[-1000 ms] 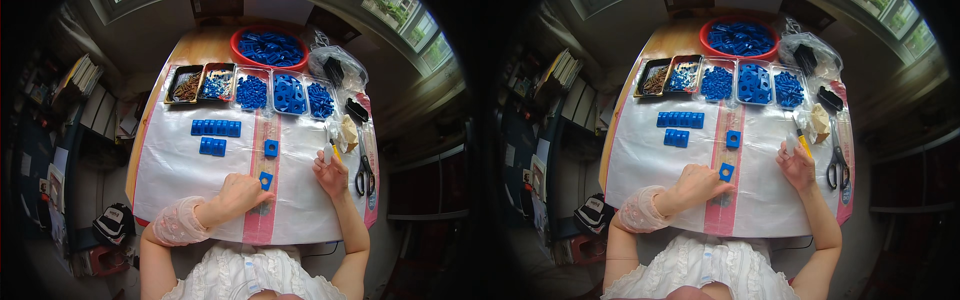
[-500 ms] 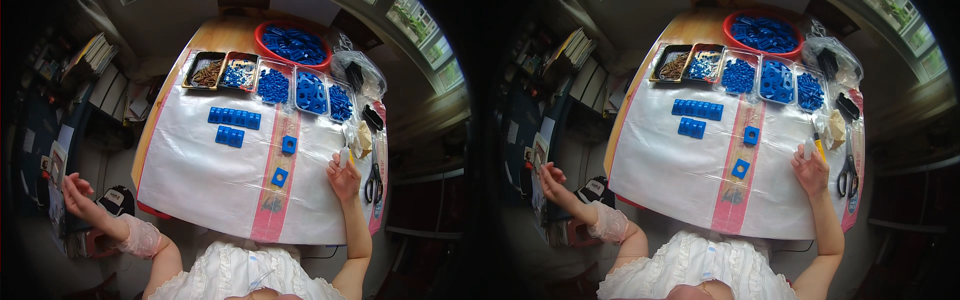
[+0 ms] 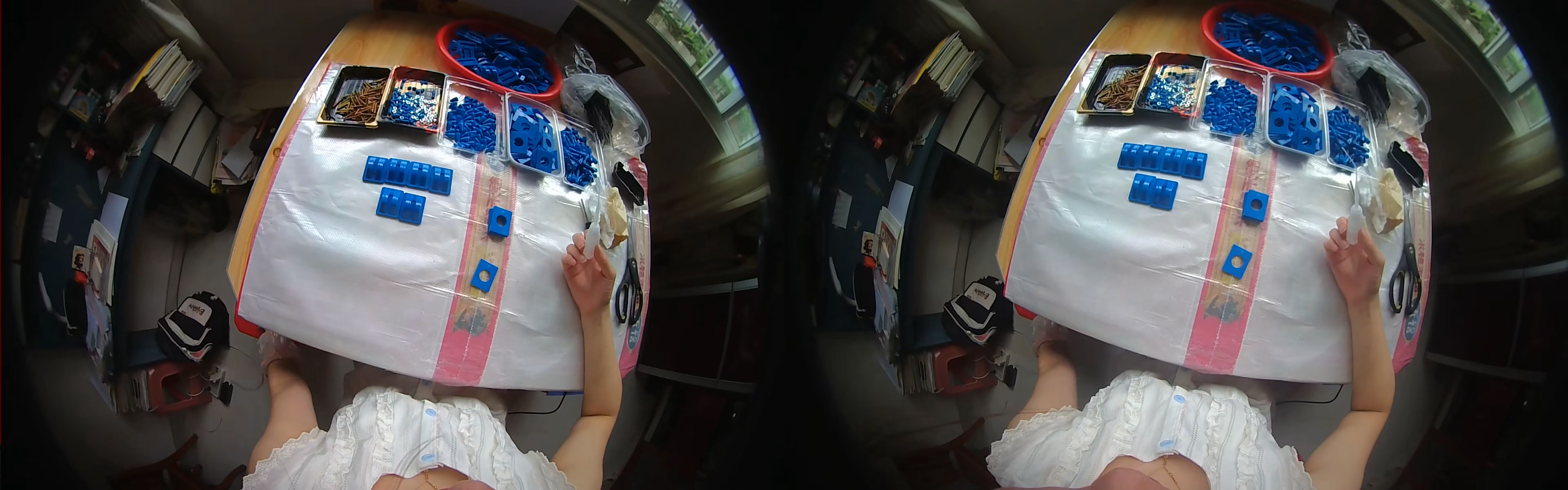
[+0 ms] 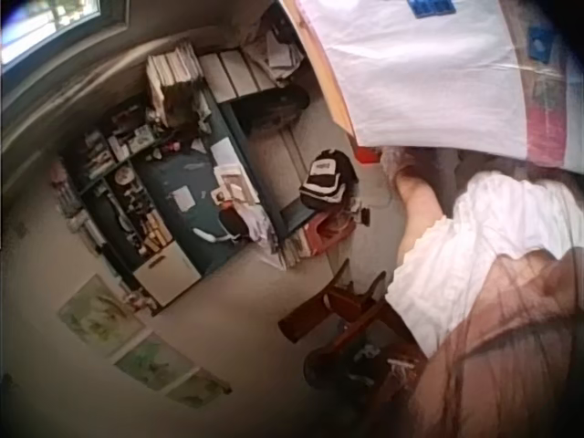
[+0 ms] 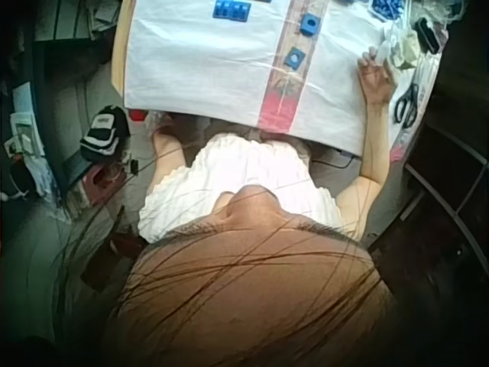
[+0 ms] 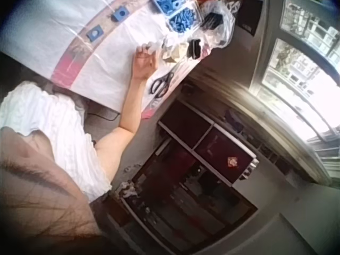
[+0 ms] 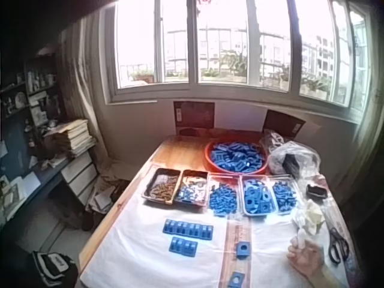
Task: The recorder is sorting and assembling blue plastic housing parts, applying sealant from a tube, and using scissors to trim materials.
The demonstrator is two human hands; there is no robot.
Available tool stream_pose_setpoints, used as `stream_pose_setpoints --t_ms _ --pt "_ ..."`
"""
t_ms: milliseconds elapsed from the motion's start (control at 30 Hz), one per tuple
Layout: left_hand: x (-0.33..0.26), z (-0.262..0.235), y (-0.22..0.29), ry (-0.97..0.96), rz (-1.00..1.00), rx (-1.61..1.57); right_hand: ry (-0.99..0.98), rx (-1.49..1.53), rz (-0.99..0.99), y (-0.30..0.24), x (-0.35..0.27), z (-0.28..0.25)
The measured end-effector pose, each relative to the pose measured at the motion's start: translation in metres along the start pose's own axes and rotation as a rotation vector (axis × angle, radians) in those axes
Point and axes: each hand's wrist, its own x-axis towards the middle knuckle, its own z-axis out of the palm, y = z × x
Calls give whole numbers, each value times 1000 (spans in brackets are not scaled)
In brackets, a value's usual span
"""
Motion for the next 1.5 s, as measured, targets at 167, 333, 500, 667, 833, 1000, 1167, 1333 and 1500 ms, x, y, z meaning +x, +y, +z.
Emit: stream_pose_setpoints --t_ms 167,333,500,667,833,1000,1167,1333,1500 --pt "-14 -9 6 -12 9 54 -21 -12 9 4 5 0" --pt "-12 -18 13 3 48 97 -32 -27 11 3 2 -3" --pt "-15 -21 15 6 89 134 -18 -35 -1 4 4 -1" --pt "-24 -40 20 33 94 136 -2 -43 -13 5 5 1" --pt "-42 -54 29 -28 15 116 14 -54 -25 3 0 -1" --pt "61 10 -36 405 -249 -164 0 -45 -7 0 1 10" --pt "95 -124 -152 1672 -54 -1247 -1 6 22 11 14 -4" --pt "-138 -332 81 1229 969 -1230 56 -25 -21 2 -3 2" --pt "-248 -310 253 328 1406 -414 34 -31 -2 5 3 5"
